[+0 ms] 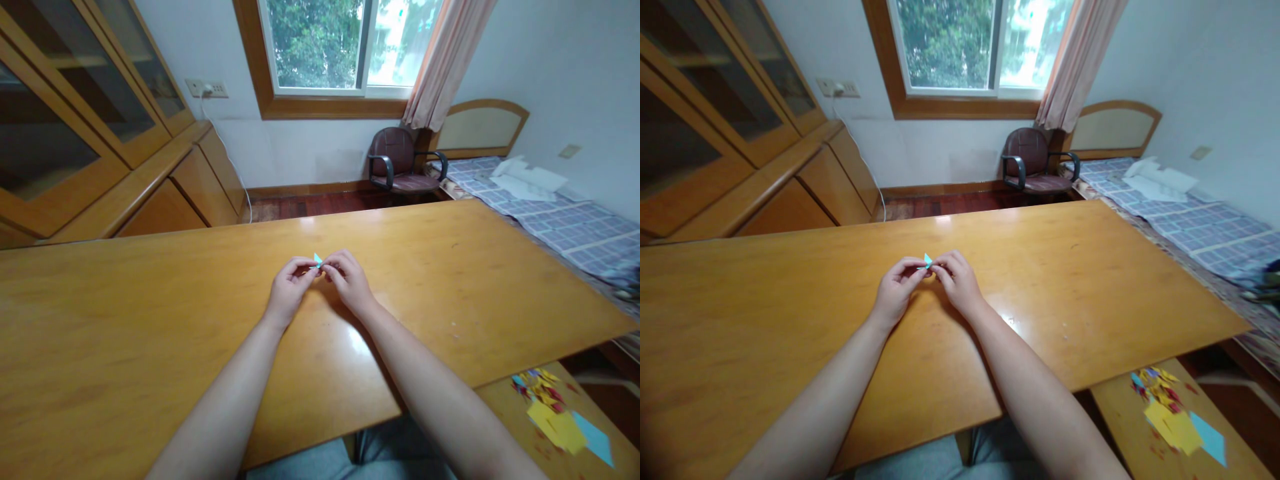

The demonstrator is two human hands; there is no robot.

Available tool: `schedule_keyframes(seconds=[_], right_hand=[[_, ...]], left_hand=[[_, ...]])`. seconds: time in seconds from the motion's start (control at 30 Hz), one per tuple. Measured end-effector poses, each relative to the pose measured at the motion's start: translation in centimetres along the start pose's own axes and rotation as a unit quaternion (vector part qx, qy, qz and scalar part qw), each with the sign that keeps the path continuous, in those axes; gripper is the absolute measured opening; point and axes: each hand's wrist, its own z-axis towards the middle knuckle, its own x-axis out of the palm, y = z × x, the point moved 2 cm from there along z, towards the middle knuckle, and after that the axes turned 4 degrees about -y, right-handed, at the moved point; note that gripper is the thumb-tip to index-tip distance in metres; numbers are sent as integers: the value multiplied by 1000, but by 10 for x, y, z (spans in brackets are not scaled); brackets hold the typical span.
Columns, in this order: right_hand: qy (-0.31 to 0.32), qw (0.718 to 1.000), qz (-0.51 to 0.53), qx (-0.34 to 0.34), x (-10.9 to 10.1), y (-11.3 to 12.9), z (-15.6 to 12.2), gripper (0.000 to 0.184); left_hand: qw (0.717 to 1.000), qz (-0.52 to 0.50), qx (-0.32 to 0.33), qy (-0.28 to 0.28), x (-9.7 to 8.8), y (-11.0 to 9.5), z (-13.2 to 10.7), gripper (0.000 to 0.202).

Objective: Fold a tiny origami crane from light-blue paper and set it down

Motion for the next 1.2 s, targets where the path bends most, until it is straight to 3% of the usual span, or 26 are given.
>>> schedule_keyframes(seconds=[0.33,0.53,0.77,1.0,1.2], right_hand=[[2,997,60,49,3,-2,-1,13],[-8,996,75,42,2,-1,0,9],[-10,995,88,43,1,0,0,6],[-25,994,89,66,2,-1,0,6],[-17,991,104,88,3,-4,1,14]], left_hand=[[992,85,97,-9,0,-4,0,12],[985,117,123,-9,0,-7,-1,10],[987,122,103,-10,0,-11,-3,14],[999,42,5,-33,1,4,-2,24],[998,44,1,-39,0,4,-2,24]])
